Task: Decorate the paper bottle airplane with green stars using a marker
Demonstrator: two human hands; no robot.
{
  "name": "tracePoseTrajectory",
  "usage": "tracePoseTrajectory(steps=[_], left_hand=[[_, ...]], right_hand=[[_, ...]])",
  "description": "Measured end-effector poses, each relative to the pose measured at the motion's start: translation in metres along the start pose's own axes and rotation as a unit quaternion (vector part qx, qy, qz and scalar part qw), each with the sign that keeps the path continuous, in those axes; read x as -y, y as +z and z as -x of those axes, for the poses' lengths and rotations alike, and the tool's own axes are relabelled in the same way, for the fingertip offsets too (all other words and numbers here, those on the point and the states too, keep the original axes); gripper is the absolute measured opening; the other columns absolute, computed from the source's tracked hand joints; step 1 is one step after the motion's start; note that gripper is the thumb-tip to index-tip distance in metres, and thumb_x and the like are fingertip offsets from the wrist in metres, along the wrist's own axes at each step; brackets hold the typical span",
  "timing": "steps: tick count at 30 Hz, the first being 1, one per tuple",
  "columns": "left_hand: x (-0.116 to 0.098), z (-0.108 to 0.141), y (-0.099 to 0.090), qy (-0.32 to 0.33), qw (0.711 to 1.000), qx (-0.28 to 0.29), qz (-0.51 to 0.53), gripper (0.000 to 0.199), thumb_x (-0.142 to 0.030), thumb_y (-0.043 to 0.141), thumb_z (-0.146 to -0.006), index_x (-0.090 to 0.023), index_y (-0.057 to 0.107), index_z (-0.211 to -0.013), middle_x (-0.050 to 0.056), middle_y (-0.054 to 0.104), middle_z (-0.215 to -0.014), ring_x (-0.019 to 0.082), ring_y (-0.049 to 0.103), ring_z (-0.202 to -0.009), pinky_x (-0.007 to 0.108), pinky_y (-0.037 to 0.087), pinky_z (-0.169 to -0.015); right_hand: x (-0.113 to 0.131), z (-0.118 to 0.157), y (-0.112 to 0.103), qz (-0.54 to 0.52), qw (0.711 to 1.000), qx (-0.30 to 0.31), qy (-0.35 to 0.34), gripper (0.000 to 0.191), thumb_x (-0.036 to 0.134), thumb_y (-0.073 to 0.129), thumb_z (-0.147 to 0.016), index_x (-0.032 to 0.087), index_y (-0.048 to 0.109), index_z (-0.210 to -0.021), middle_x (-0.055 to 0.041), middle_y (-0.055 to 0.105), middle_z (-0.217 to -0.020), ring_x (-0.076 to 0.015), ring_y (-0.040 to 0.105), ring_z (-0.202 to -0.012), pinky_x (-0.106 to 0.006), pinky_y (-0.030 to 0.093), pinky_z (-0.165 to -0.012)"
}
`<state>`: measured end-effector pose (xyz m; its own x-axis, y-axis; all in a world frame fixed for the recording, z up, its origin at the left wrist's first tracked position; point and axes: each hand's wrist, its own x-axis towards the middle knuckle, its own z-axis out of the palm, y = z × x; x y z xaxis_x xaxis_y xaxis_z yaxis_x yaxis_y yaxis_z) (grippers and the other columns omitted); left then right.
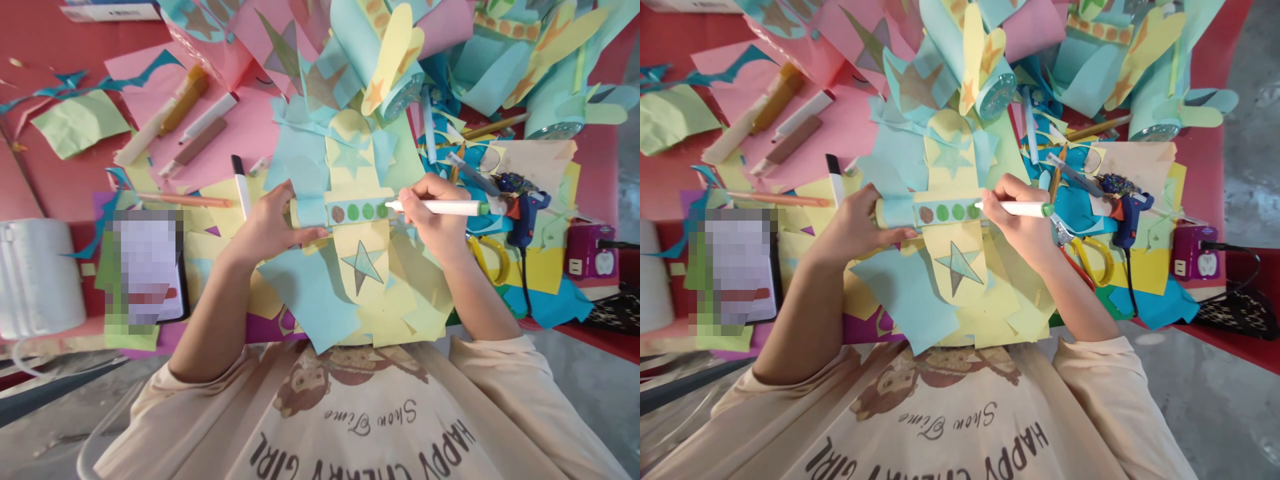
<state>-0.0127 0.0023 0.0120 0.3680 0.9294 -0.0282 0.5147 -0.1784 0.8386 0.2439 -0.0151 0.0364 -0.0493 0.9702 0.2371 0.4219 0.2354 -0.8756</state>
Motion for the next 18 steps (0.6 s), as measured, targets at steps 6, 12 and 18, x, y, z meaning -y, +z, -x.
tracePoseTrajectory(steps=[6, 12, 18], left_hand=[[-0.001, 0.0, 0.001, -0.012, 1.0, 0.003, -0.008, 0.061, -0.067, 0.069, -0.061, -0.021, 0.057, -0.1, 0.003, 0.064, -0.103, 0.024, 0.061, -0.101, 0.037, 0.051, -0.089], [-0.002, 0.0, 0.007, -0.013, 0.999, -0.014, -0.045, 0.059, -0.072, 0.063, -0.063, -0.021, 0.055, -0.09, 0.004, 0.061, -0.09, 0.024, 0.061, -0.088, 0.039, 0.053, -0.077], [-0.011, 0.006, 0.029, -0.03, 0.996, -0.035, -0.07, 0.06, -0.071, 0.064, -0.063, -0.019, 0.052, -0.09, 0.006, 0.057, -0.087, 0.028, 0.06, -0.09, 0.04, 0.051, -0.074]], right_hand=[[0.0, -0.001, -0.001, -0.051, 0.998, 0.012, 0.027, 0.032, 0.039, 0.059, -0.082, 0.021, 0.047, -0.058, 0.0069, 0.048, -0.047, -0.0069, 0.047, -0.045, -0.024, 0.036, -0.044], [0.001, -0.004, -0.005, -0.139, 0.987, -0.042, 0.073, 0.04, 0.056, 0.047, -0.085, 0.022, 0.054, -0.064, 0.0036, 0.055, -0.052, -0.0068, 0.045, -0.038, -0.025, 0.032, -0.036], [0.004, -0.008, -0.011, -0.163, 0.983, -0.063, 0.056, 0.023, 0.046, 0.059, -0.08, 0.025, 0.056, -0.073, 0.0047, 0.054, -0.053, -0.0086, 0.047, -0.041, -0.026, 0.031, -0.036]])
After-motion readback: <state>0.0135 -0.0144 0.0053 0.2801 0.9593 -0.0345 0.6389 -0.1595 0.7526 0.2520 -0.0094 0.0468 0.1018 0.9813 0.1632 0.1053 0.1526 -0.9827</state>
